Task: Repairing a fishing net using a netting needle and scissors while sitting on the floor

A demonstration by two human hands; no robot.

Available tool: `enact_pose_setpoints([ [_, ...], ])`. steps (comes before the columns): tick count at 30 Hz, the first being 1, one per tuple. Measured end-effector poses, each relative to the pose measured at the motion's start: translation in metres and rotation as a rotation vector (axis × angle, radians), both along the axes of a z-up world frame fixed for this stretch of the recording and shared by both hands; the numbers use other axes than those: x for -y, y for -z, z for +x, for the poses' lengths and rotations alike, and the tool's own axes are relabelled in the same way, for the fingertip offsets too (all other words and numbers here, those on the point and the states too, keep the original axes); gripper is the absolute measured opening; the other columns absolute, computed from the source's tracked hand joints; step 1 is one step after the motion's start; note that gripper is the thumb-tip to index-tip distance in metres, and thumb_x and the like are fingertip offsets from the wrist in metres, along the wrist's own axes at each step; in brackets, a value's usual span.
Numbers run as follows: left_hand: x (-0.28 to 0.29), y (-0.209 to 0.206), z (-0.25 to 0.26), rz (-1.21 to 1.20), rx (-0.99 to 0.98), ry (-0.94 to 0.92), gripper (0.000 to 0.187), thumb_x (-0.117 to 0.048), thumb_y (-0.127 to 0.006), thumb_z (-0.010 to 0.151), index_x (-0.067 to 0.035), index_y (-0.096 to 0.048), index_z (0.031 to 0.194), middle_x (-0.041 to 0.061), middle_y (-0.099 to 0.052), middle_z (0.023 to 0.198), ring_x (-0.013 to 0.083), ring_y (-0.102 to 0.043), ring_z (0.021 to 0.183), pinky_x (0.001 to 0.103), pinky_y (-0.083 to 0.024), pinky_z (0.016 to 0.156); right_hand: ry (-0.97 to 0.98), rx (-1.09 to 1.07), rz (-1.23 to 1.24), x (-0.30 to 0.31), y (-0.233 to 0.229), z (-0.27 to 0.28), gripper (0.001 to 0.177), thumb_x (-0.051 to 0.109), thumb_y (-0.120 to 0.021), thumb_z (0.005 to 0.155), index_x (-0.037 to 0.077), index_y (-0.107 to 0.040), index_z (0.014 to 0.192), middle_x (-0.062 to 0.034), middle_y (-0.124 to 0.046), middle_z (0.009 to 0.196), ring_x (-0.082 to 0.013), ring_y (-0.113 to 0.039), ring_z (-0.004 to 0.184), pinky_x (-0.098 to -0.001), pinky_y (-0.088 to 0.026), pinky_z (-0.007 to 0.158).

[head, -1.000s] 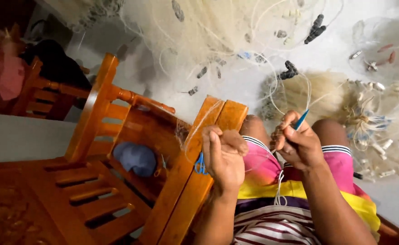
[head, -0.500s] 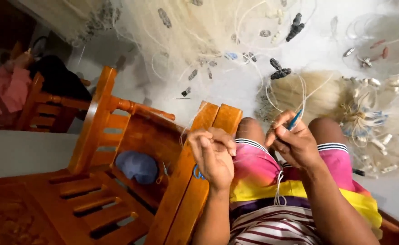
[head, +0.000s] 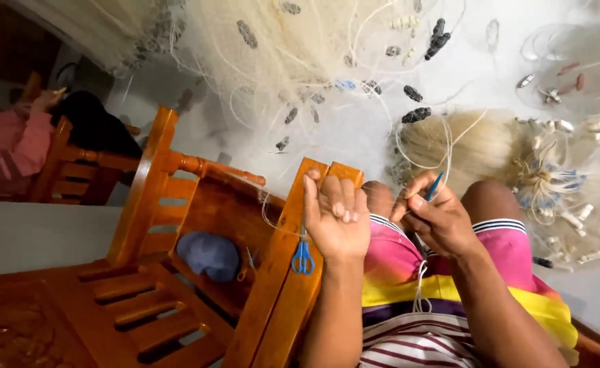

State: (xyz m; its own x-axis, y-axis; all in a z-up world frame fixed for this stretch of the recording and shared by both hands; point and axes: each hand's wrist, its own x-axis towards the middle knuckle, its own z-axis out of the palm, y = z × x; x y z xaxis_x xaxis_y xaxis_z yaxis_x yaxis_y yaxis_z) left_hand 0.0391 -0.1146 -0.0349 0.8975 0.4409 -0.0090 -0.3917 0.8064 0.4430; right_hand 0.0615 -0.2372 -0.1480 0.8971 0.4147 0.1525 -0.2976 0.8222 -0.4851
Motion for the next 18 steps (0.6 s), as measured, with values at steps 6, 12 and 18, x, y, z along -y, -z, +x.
enact_pose_setpoints([
  [6,0.015,-0.008,0.006,-0.102,0.142,0.059,0.021,-0.026,-0.034,0.103,-0.013,-0.051,0.104,-0.002,-0.034,0.052,0.0088,-0.033,0.047,0.018,-0.032,0.043,-0.014,-0.009,0.024,0.001,-0.001,0.004,0.010,0.006,-0.052,0.093,0.002,-0.049,0.102,-0.0283,-0.067,0.075,-0.0043,-0.034,0.039,-0.0157,-0.028,0.039],
  [12,0.014,-0.004,0.004,-0.117,0.195,0.160,0.036,-0.043,-0.032,0.102,-0.015,-0.053,0.103,-0.001,-0.039,0.053,0.0102,-0.038,0.047,0.020,-0.035,0.044,-0.062,-0.005,0.043,0.001,0.002,0.007,0.010,0.008,-0.050,0.094,0.003,-0.049,0.102,-0.0277,-0.068,0.074,-0.0054,-0.035,0.038,-0.0153,-0.027,0.037],
  [18,0.019,0.010,0.003,-0.266,0.214,0.396,0.049,-0.057,-0.040,0.097,-0.011,-0.054,0.103,0.000,-0.043,0.054,0.0110,-0.042,0.050,0.021,-0.037,0.048,-0.097,-0.003,0.046,0.012,0.008,0.011,0.009,0.007,-0.048,0.094,0.005,-0.048,0.104,-0.0248,-0.068,0.071,-0.0046,-0.035,0.037,-0.0157,-0.026,0.036],
])
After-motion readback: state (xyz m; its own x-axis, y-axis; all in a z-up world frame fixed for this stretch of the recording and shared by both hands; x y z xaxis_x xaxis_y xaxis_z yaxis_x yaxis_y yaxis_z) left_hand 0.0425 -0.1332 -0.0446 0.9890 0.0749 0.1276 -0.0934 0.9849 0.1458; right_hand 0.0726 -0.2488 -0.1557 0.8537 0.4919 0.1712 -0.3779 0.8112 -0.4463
